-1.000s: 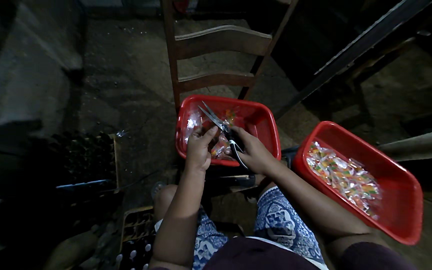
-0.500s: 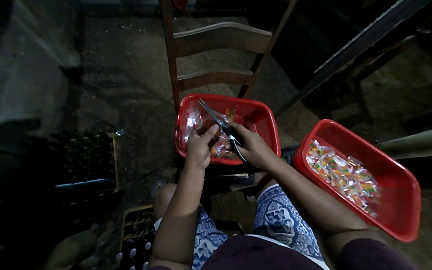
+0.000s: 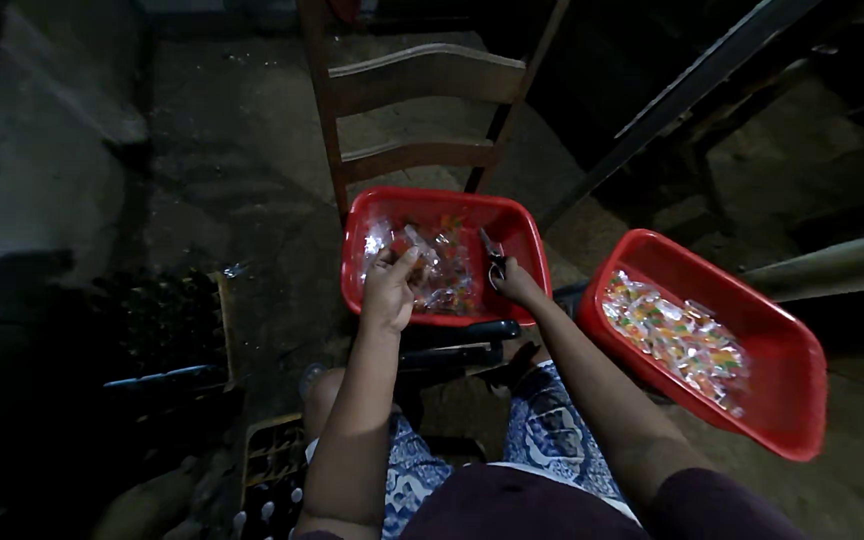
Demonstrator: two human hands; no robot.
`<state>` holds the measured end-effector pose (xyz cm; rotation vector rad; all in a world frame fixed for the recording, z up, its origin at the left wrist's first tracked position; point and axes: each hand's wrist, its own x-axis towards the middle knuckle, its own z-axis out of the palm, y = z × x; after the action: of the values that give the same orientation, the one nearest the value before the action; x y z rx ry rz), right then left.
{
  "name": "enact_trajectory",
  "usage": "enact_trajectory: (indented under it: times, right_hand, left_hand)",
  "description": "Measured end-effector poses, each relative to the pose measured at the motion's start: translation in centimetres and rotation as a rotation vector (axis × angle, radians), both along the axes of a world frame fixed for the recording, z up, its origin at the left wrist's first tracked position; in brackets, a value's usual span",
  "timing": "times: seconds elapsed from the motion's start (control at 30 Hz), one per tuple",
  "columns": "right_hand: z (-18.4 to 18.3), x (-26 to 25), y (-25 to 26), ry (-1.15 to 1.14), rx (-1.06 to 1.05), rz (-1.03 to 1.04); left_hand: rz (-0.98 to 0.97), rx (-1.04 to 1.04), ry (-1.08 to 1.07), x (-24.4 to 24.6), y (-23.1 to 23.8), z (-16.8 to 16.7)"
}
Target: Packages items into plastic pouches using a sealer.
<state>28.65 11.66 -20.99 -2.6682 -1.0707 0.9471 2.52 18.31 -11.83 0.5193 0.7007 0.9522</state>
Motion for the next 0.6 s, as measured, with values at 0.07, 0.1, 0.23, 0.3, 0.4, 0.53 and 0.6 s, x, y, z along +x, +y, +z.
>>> enact_trajectory:
  times: [0.07, 0.1, 0.23, 0.3, 0.4, 0.53, 0.6]
  right_hand:
    - [-1.0, -0.1, 0.4, -0.03, -0.037, -0.013]
    - [-1.5, -0.1, 0.7, -0.033, -0.053, -0.022]
    - [-2.9, -0.3, 1.0, -0.007, -0.148, 0.065]
    - [-2.0, -1.0, 0.8, 0.0, -0.216, 0.168]
    - [2.2, -2.6, -0.1, 0.009, -0.062, 0.279]
    - [9.8, -4.9, -4.4, 0.368, 0.674, 0.303]
    - [13.0, -6.2, -7.4, 0.604, 0.818, 0.32]
  left_hand:
    - [-0.018, 0.004, -0.02, 0.1, 0.1, -0.2]
    - [-0.026, 0.006, -0.025, 0.1, 0.0, -0.2]
    - [-0.037, -0.004, 0.024, 0.4, -0.2, 0.1]
    - [-0.049, 0.062, 0.082, 0.5, -0.6, -0.1]
    - [-0.063, 0.146, 0.17, 0.9, -1.9, 0.0]
    - [-0.218, 0.305, 0.282, 2.9, -5.3, 0.7]
    - [-0.286, 0.401, 0.356, 4.1, -7.7, 1.1]
